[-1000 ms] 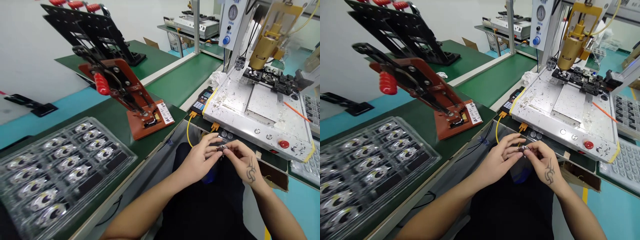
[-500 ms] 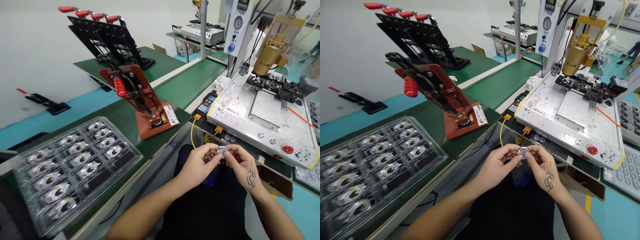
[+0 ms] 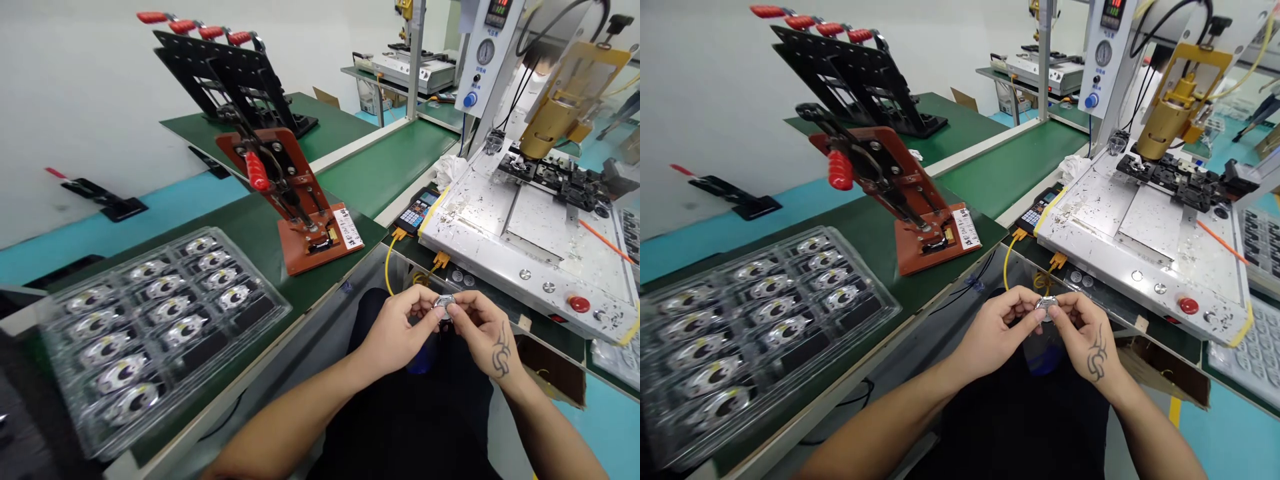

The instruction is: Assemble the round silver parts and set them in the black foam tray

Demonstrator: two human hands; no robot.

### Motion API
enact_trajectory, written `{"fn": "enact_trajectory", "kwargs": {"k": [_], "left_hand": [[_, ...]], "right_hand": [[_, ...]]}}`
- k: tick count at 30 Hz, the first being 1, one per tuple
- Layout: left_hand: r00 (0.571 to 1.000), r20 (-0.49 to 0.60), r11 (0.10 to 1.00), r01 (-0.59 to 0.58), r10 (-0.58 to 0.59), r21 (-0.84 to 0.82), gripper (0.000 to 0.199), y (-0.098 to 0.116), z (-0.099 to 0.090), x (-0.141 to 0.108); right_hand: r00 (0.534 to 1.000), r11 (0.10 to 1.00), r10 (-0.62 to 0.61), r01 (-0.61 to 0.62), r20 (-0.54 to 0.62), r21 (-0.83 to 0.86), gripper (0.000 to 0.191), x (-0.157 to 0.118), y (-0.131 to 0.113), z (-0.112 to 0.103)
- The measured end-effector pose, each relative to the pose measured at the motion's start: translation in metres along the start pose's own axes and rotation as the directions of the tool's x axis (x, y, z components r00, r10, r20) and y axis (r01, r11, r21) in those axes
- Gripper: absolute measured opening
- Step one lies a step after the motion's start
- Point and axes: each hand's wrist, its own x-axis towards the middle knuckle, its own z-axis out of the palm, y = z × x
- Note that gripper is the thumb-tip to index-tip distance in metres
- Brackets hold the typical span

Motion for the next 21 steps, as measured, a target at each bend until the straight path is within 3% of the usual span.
{"fn": "enact_trajectory", "kwargs": {"k": [2,4,9,12,13,14,16,17,18,19,21], "left_hand": [[1.0,0.0,1.0,-0.001,0.001,-0.003,0.021,0.0,-0.002,0.002],[1.0,-0.011,1.0,-0.008,0.008,0.003,0.019,-0.002,-0.004,0.003],[0.998,-0.024,0.993,-0.05,0.052,0.104,0.016,0.004,-0.011,-0.004],[0.97,-0.056,0.925,-0.206,0.235,0.318,0.019,0.025,-0.036,-0.005],[0.932,-0.096,0.865,-0.282,0.349,0.416,0.022,0.036,-0.051,-0.002],[0.864,-0.139,0.778,-0.352,0.484,0.521,0.022,0.047,-0.068,0.002],[0.655,-0.162,0.538,-0.427,0.738,0.727,0.015,0.069,-0.11,0.014],[0.57,-0.101,0.411,-0.449,0.816,0.793,0.015,0.078,-0.132,0.022],[0.54,-0.014,0.309,-0.46,0.842,0.832,0.02,0.086,-0.152,0.03],[0.554,0.081,0.233,-0.473,0.829,0.85,0.027,0.091,-0.169,0.038],[0.621,0.23,0.148,-0.496,0.749,0.856,0.047,0.098,-0.191,0.05]], "right_hand": [[0.996,0.997,-0.061,0.064,0.06,-0.044,0.029,0.003,0.0,-0.004],[0.972,0.976,-0.175,0.193,0.158,-0.106,0.042,0.007,0.0,-0.009],[0.842,0.795,-0.407,0.517,0.354,-0.316,0.045,0.02,-0.005,-0.014],[0.782,0.721,-0.504,0.615,0.368,-0.319,0.052,0.031,-0.007,-0.011],[0.766,0.705,-0.529,0.636,0.365,-0.313,0.052,0.037,-0.008,-0.01],[0.756,0.693,-0.55,0.65,0.355,-0.31,0.051,0.043,-0.009,-0.008],[0.744,0.682,-0.582,0.667,0.329,-0.301,0.049,0.057,-0.012,-0.004],[0.743,0.685,-0.588,0.667,0.318,-0.292,0.048,0.063,-0.014,-0.001],[0.746,0.693,-0.588,0.664,0.311,-0.281,0.047,0.069,-0.016,0.002],[0.75,0.703,-0.587,0.659,0.305,-0.268,0.045,0.073,-0.019,0.006],[0.762,0.723,-0.576,0.644,0.296,-0.25,0.043,0.08,-0.025,0.013]]}}
